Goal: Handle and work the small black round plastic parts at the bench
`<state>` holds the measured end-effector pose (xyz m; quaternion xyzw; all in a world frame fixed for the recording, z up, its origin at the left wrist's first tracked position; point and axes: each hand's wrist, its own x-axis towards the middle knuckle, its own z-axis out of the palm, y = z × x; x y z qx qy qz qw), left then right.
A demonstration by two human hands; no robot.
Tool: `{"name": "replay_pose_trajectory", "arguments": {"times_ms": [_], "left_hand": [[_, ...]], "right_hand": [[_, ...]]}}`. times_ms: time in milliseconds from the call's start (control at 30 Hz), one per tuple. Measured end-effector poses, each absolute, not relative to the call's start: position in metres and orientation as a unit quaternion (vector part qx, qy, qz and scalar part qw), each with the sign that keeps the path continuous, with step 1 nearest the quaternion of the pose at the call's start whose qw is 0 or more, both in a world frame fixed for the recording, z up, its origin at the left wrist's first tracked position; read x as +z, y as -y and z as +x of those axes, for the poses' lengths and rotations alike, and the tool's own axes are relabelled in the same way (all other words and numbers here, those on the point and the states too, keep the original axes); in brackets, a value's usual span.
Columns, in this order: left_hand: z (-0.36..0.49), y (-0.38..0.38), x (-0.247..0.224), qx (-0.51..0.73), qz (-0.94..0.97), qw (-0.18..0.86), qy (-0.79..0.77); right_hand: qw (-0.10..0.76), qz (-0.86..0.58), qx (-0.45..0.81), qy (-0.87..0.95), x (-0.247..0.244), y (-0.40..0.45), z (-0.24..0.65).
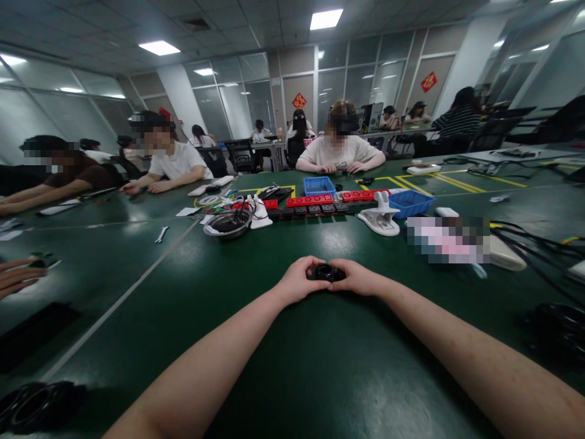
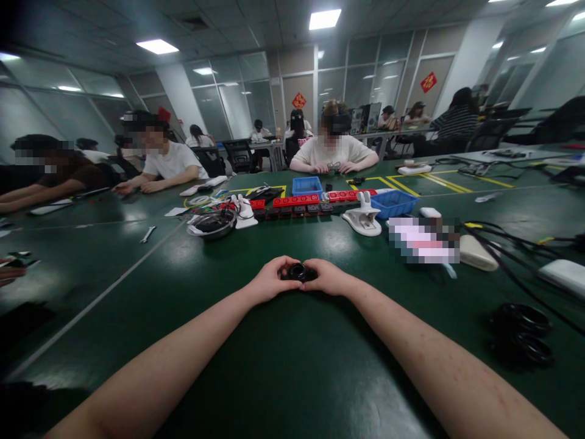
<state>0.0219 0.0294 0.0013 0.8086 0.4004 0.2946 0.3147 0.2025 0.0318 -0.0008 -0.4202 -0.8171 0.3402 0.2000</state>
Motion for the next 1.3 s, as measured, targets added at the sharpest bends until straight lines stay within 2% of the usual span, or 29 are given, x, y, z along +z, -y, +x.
{"name": "replay_pose_trajectory", "arguments": {"times_ms": [267,467,567,700,967,1300], "left_hand": [[0.026,-0.024,0.004,0.299,0.801,0.298,-0.424],[0.028,-0.02,0.002,0.325,0.777,0.265,-0.469],[0.024,-0.024,0.003,0.315,0.786,0.286,-0.448],[0.018,-0.031,0.005,0.291,0.805,0.336,-0.393],[0.016,-0.034,0.002,0.282,0.805,0.366,-0.373],[0.017,-0.034,0.001,0.289,0.804,0.37,-0.365]], "right_hand": [[0.194,-0.466,0.274,0.818,-0.003,-0.031,0.199],[0.191,-0.555,0.111,0.802,-0.007,-0.02,0.184],[0.187,-0.546,0.085,0.812,-0.006,-0.016,0.181],[0.19,-0.49,0.125,0.842,-0.001,-0.018,0.188],[0.193,-0.359,0.362,0.839,0.01,-0.029,0.203],[0.194,-0.377,0.352,0.834,0.004,-0.03,0.203]]}}
